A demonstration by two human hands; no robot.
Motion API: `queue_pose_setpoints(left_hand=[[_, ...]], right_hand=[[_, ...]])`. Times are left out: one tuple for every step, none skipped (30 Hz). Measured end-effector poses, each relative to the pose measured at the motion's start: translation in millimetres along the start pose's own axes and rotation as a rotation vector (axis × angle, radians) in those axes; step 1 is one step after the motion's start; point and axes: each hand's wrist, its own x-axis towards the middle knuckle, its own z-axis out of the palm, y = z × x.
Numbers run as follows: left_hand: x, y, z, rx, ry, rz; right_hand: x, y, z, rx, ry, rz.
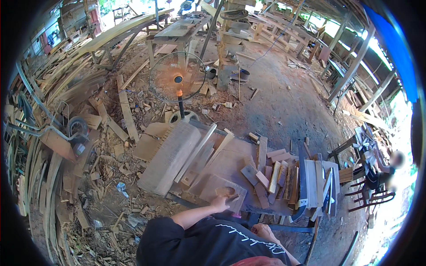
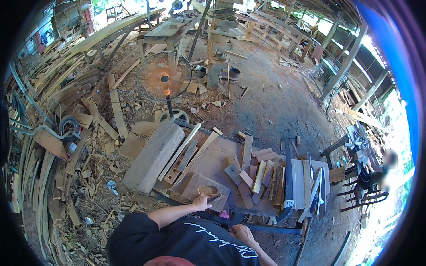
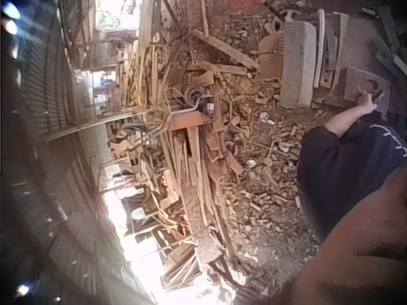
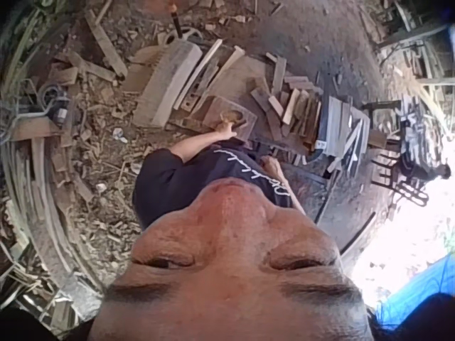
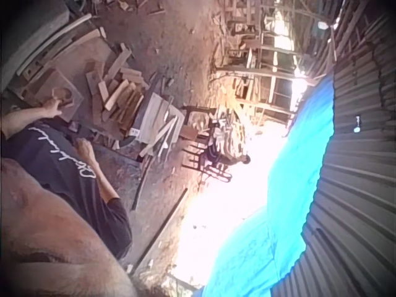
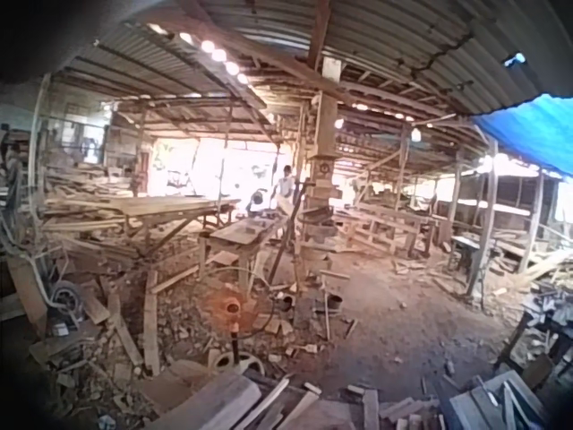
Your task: The person carves a wooden board using a chisel and a wooden block, rearranges pieces of wood on the workbench, and sands a board with a sanding block by hand.
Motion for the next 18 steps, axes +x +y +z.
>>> queue_pose_setpoints(left_hand=[[-0.1, -0.2, 0.4, 0.0, 0.002, -0.001], [-0.1, -0.6, 0.9, 0.004, 0.025, -0.002], [0.2, -1.1, 1.4, -0.002, 0.004, -0.004], [0.6, -1.6, 1.9, 0.004, 0.02, 0.011], [1.1, -2.1, 2.3, 0.008, 0.038, 0.027], [1.6, -2.5, 2.7, 0.003, 0.042, 0.024], [1.9, -2.8, 3.2, 0.003, 0.049, 0.031], [1.9, -2.9, 3.7, 0.002, 0.057, 0.036], [1.7, -2.9, 4.3, -0.004, 0.061, 0.032], [1.4, -2.7, 4.7, -0.005, 0.055, 0.027], [0.9, -2.4, 5.1, 0.004, 0.076, 0.024], [0.3, -2.1, 5.4, -0.007, 0.048, 0.023], [-0.3, -1.7, 5.7, -0.015, 0.086, 0.023], [-0.8, -1.5, 5.9, -0.014, 0.124, 0.016], [-1.1, -1.3, 6.0, -0.023, 0.12, 0.025], [-1.1, -1.4, 6.1, -0.028, 0.115, 0.022], [-1.1, -1.6, 6.3, -0.033, 0.117, 0.01], [-0.9, -1.9, 6.5, -0.037, 0.111, 0.015]], right_hand=[[-1.2, -1.6, -0.2, 0.003, 0.0, 0.007], [-2.0, -1.9, -0.6, -0.008, -0.009, -0.01], [-2.0, -1.1, -0.6, -0.019, -0.004, -0.046], [-1.9, 1.0, -0.5, -0.021, -0.021, -0.029], [-1.3, 4.2, -0.5, -0.009, -0.029, -0.072], [-0.6, 8.2, -0.6, -0.005, -0.036, -0.122], [0.2, 12.6, -0.8, -0.004, -0.043, -0.119], [0.9, 16.7, -0.8, 0.019, -0.065, -0.161], [1.1, 20.1, -1.4, 0.043, -0.087, -0.203], [0.7, 22.6, -2.8, 0.04, -0.092, -0.204], [-0.4, 23.7, -4.8, 0.029, -0.11, -0.201], [-1.9, 23.0, -6.9, -0.017, -0.127, -0.182], [-4.5, 21.0, -10.0, 0.02, -0.127, -0.194], [-8.8, 18.2, -14.6, 0.032, -0.143, -0.187], [-12.9, 14.1, -18.9, 0.044, -0.16, -0.179], [-15.4, 8.5, -21.3, 0.041, -0.162, -0.177], [-17.4, 2.8, -23.2, 0.091, -0.143, -0.23], [-19.0, -1.9, -25.5, 0.143, -0.115, -0.322]])
